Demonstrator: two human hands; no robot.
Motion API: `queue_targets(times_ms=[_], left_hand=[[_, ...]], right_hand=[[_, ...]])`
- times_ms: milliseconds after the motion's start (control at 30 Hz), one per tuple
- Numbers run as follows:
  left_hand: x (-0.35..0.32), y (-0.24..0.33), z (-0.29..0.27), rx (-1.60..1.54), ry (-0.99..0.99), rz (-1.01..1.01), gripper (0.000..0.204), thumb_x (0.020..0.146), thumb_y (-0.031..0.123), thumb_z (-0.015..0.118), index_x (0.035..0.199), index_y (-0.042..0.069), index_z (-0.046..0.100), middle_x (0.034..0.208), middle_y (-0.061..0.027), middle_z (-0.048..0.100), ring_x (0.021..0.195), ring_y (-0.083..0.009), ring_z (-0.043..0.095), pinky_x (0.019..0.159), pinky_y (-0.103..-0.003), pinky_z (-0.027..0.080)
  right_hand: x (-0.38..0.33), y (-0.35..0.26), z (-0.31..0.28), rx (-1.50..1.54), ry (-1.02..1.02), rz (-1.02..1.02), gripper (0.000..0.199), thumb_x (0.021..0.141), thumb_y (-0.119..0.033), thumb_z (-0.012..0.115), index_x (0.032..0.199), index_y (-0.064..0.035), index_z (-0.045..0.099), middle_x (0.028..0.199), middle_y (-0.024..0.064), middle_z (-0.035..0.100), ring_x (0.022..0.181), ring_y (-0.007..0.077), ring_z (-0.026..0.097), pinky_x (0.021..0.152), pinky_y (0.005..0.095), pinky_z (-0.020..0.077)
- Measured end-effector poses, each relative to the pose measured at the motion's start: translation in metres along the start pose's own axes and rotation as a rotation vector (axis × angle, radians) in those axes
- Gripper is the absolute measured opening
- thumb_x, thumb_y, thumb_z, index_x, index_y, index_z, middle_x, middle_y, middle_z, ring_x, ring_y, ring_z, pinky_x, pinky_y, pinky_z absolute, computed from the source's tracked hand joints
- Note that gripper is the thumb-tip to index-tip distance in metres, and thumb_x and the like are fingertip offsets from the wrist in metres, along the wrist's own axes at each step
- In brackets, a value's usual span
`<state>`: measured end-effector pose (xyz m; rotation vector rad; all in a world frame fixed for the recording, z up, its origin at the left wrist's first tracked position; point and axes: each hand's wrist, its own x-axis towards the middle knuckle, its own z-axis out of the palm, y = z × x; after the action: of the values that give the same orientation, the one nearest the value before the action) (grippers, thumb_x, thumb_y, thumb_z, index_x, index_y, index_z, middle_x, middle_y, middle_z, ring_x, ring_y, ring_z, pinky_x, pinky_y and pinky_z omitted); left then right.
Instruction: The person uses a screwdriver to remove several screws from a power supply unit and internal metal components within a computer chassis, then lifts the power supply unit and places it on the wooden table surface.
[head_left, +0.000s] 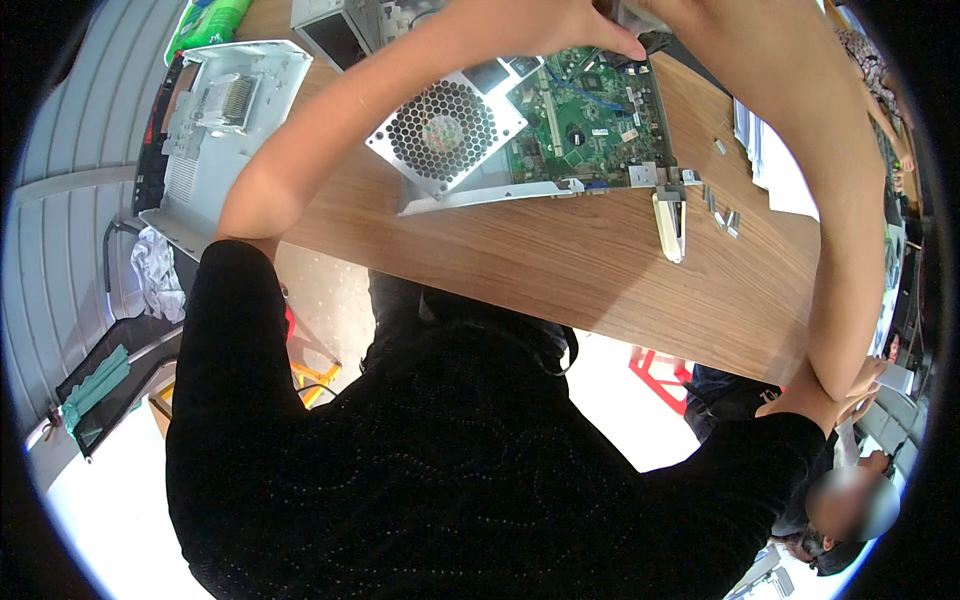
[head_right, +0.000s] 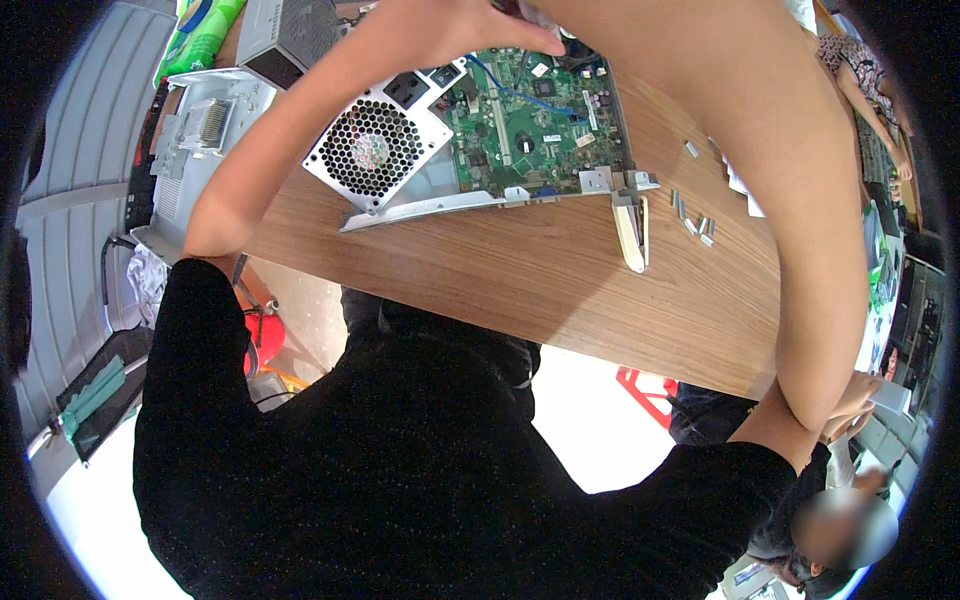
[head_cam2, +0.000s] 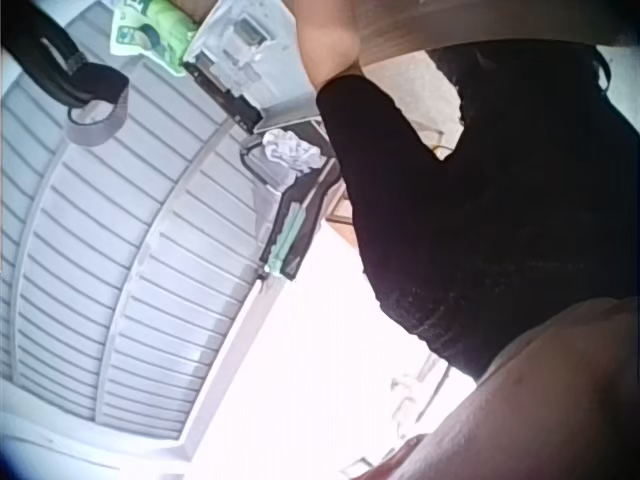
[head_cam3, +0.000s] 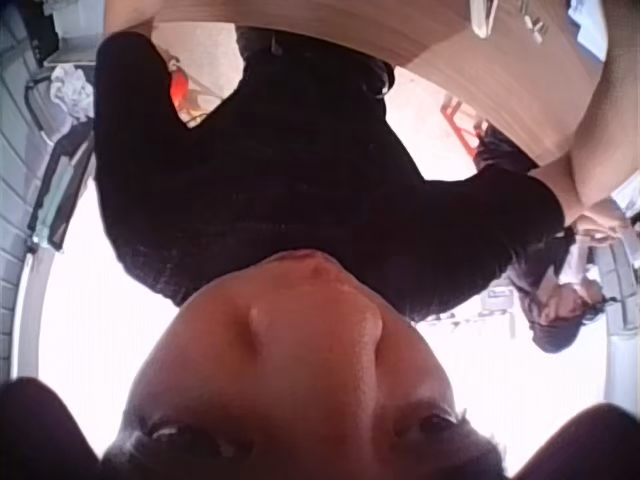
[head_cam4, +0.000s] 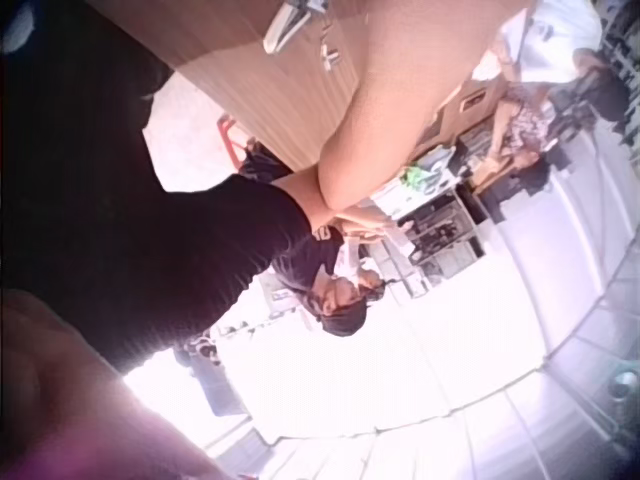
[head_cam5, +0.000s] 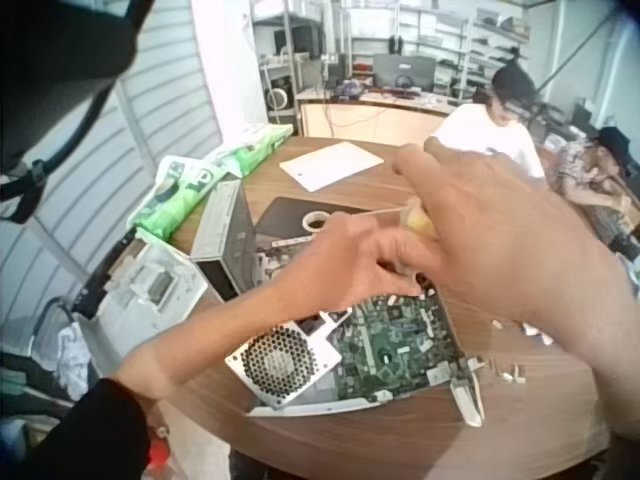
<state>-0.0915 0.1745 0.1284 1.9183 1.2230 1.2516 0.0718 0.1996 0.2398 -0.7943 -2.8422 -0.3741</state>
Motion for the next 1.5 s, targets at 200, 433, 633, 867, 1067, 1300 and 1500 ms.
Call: queue_targets(times_ms=[200,433,633,867,1067,1300,1500], left_hand=[[-0.005,0.007,-0.012,0.18,-0.18,-0.007,0.053,0.079,0.013,0.086,0.124,-0.001,0.061,0.108,-0.0122,0.07,0.101,-0.0213,0.067,0.091,-0.034,0.052],[-0.008,0.004,-0.016,0.124,-0.17,-0.087,0.051,0.086,0.002,0.078,0.132,-0.002,0.057,0.115,-0.011,0.068,0.107,-0.0166,0.064,0.094,-0.033,0.051],[-0.012,0.0,-0.01,-0.033,-0.086,0.0,0.048,0.084,0.006,0.083,0.126,0.0,0.06,0.104,-0.0082,0.071,0.095,-0.0155,0.066,0.084,-0.033,0.053],[-0.007,0.002,-0.018,0.112,-0.155,-0.059,0.042,0.079,0.01,0.087,0.115,0.002,0.067,0.105,-0.0068,0.072,0.093,-0.017,0.067,0.083,-0.036,0.054],[-0.012,0.005,-0.015,0.039,-0.154,-0.109,0.053,0.079,0.014,0.088,0.124,0.002,0.062,0.115,-0.0073,0.07,0.105,-0.0169,0.066,0.092,-0.034,0.052],[-0.008,0.005,-0.026,0.119,-0.138,-0.089,0.059,0.082,0.012,0.086,0.133,0.001,0.056,0.118,-0.0094,0.069,0.11,-0.019,0.065,0.097,-0.034,0.051],[-0.01,-0.01,-0.016,0.087,-0.191,0.004,0.057,0.085,0.005,0.081,0.135,-0.001,0.055,0.111,-0.0102,0.07,0.102,-0.0173,0.066,0.089,-0.033,0.053]], right_hand=[[0.019,0.009,-0.046,0.155,-0.595,0.048,0.041,0.101,-0.03,0.061,0.13,-0.0021,0.058,0.112,0.0223,0.066,0.107,0.0387,0.063,0.089,0.0462,0.052],[-0.022,0.018,-0.024,0.365,-0.252,-0.258,0.043,0.094,-0.018,0.068,0.134,-0.005,0.056,0.114,0.0181,0.062,0.111,0.0356,0.061,0.092,0.043,0.0513],[-0.018,0.014,-0.001,0.299,-0.049,-0.262,0.039,0.092,-0.014,0.067,0.129,-0.0053,0.057,0.12,0.0159,0.057,0.114,0.037,0.058,0.093,0.0439,0.0505],[-0.022,0.022,-0.008,0.436,0.069,-0.412,0.04,0.088,-0.003,0.065,0.128,-0.0038,0.058,0.116,0.0168,0.06,0.114,0.0377,0.059,0.095,0.0454,0.0492],[-0.02,0.023,-0.014,0.3,-0.003,-0.381,0.034,0.087,0.001,0.064,0.121,0.0007,0.063,0.113,0.0186,0.065,0.11,0.0385,0.061,0.095,0.0453,0.05],[-0.026,0.028,0.003,0.526,0.225,-0.487,0.028,0.089,-0.003,0.065,0.117,0.0006,0.064,0.111,0.0191,0.065,0.11,0.0386,0.061,0.097,0.0456,0.0485],[-0.03,0.02,0.006,0.409,0.123,-0.269,0.03,0.088,-0.002,0.064,0.118,-0.0011,0.058,0.113,0.0169,0.061,0.116,0.0358,0.058,0.101,0.0456,0.0461]])
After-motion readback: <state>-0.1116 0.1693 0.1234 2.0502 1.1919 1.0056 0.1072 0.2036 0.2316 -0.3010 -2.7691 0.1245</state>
